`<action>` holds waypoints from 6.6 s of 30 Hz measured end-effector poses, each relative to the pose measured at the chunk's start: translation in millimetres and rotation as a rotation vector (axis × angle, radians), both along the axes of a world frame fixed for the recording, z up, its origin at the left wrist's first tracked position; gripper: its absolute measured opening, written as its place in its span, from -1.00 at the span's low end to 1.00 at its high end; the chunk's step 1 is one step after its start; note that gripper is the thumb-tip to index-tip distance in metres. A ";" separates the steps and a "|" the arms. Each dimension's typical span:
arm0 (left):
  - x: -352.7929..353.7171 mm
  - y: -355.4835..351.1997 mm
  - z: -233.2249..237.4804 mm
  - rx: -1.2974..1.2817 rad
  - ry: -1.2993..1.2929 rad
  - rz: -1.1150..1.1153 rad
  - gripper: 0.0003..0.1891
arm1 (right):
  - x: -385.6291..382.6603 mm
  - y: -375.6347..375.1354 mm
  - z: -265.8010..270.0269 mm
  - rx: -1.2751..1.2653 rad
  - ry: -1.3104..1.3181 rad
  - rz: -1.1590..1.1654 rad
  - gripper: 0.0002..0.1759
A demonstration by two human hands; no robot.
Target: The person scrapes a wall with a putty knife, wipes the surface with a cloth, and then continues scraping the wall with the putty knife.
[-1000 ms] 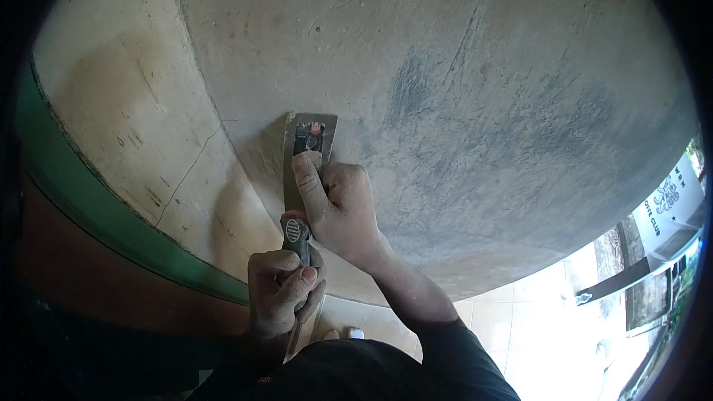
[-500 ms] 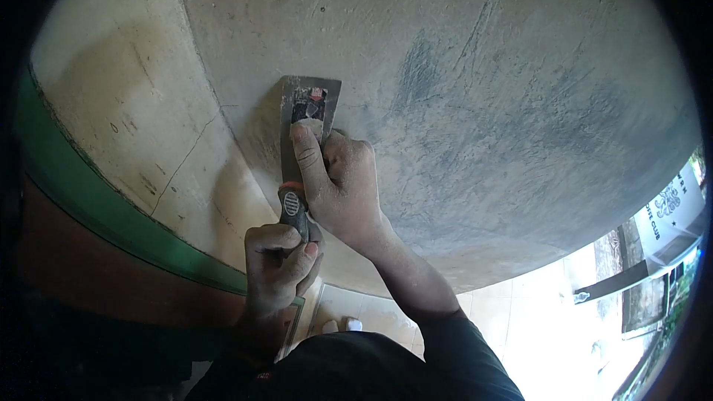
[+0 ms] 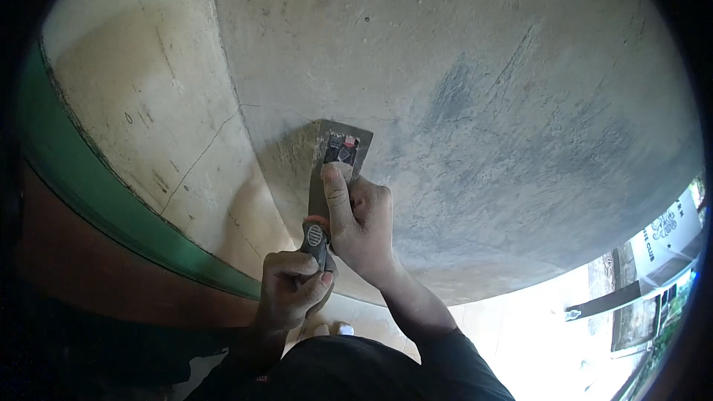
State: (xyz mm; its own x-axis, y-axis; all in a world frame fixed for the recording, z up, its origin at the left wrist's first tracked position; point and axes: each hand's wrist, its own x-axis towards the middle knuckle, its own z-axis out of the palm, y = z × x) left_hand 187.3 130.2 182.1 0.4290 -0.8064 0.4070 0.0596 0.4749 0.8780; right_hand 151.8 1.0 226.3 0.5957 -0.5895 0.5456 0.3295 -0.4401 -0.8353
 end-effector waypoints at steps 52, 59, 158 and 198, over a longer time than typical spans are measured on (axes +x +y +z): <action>4.7 9.2 -12.4 -0.125 -0.058 0.170 -0.84 | 5.2 6.2 10.0 -0.012 0.040 -0.017 -0.52; -4.1 7.7 0.7 -0.149 -0.001 0.190 -0.83 | 8.1 6.3 16.1 0.046 -0.047 0.022 -0.51; -23.2 -18.9 12.9 -0.113 -0.013 0.173 -0.71 | -22.9 8.8 10.0 0.207 -0.123 0.474 -0.60; -37.2 -17.3 18.3 -0.049 0.047 0.192 -0.72 | -27.8 13.3 5.9 0.264 -0.204 0.443 -0.58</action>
